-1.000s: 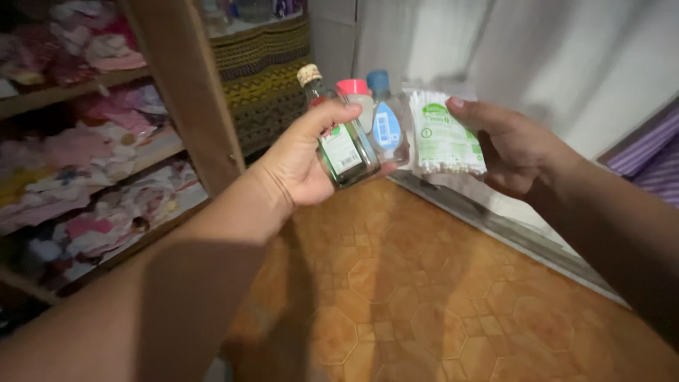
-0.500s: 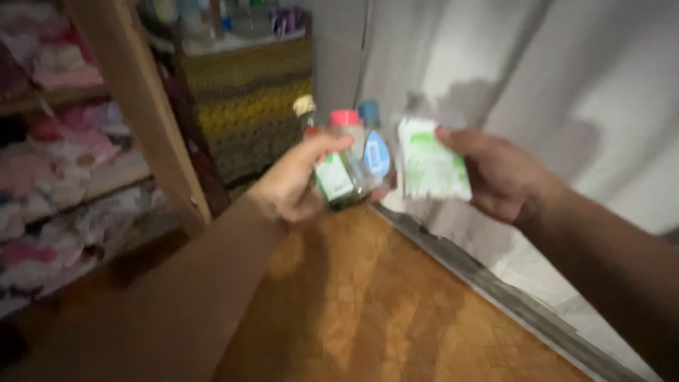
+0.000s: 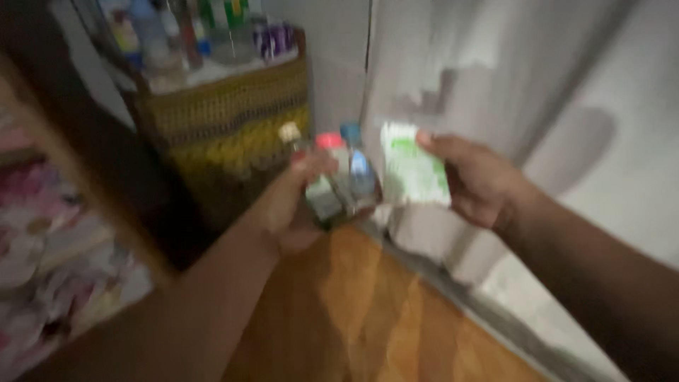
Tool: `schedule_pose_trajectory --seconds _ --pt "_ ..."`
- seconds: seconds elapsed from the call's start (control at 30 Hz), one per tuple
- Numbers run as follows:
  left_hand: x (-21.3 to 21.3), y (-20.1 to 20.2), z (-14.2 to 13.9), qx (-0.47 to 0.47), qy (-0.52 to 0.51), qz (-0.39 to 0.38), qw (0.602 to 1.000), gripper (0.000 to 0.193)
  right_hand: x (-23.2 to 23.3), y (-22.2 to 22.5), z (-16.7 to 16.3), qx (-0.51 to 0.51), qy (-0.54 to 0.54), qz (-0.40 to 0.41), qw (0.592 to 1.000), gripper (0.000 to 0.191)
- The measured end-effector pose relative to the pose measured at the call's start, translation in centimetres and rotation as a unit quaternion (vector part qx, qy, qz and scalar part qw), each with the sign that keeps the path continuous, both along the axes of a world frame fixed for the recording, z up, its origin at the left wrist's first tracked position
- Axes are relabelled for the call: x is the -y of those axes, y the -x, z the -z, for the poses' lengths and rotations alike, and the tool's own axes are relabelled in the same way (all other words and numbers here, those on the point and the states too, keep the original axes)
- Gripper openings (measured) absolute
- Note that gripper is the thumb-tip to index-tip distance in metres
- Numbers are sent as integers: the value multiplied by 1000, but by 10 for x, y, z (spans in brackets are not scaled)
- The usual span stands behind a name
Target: The person gathers baby supplies from shelves and a cabinet, including diapers, folded cloths, bottles, and small containers, and places them one at a time into a pink felt tote bag on a table. They then carry the bag to a wardrobe and hang it on a hook.
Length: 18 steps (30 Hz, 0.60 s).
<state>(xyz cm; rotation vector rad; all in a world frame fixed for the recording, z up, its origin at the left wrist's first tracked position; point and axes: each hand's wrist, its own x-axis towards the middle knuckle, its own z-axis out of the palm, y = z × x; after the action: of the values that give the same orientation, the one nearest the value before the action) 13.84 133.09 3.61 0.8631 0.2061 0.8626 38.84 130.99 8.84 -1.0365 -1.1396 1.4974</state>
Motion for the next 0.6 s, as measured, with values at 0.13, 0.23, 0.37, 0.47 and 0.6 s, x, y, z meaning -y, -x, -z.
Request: schedule_pose_trajectory --seconds 0.13,0.23,0.37,0.47,0.6 --pt "-70 7 -14 -18 -8 -24 1000 49 -66 6 -15 -13 -27 -6 1000 51" --pt "-128 17 -6 -38 24 -58 997 52 -123 11 -3 -17 -16 -8 1000 53" --pt "-188 25 8 -10 19 -27 999 55 -184 20 13 -17 -27 -41 999 54" --pt "-240 23 11 -17 18 -30 999 57 -245 24 5 12 -25 -32 999 51" --pt "-311 21 26 -15 18 -52 998 56 -326 17 11 28 -32 -53 998 47"
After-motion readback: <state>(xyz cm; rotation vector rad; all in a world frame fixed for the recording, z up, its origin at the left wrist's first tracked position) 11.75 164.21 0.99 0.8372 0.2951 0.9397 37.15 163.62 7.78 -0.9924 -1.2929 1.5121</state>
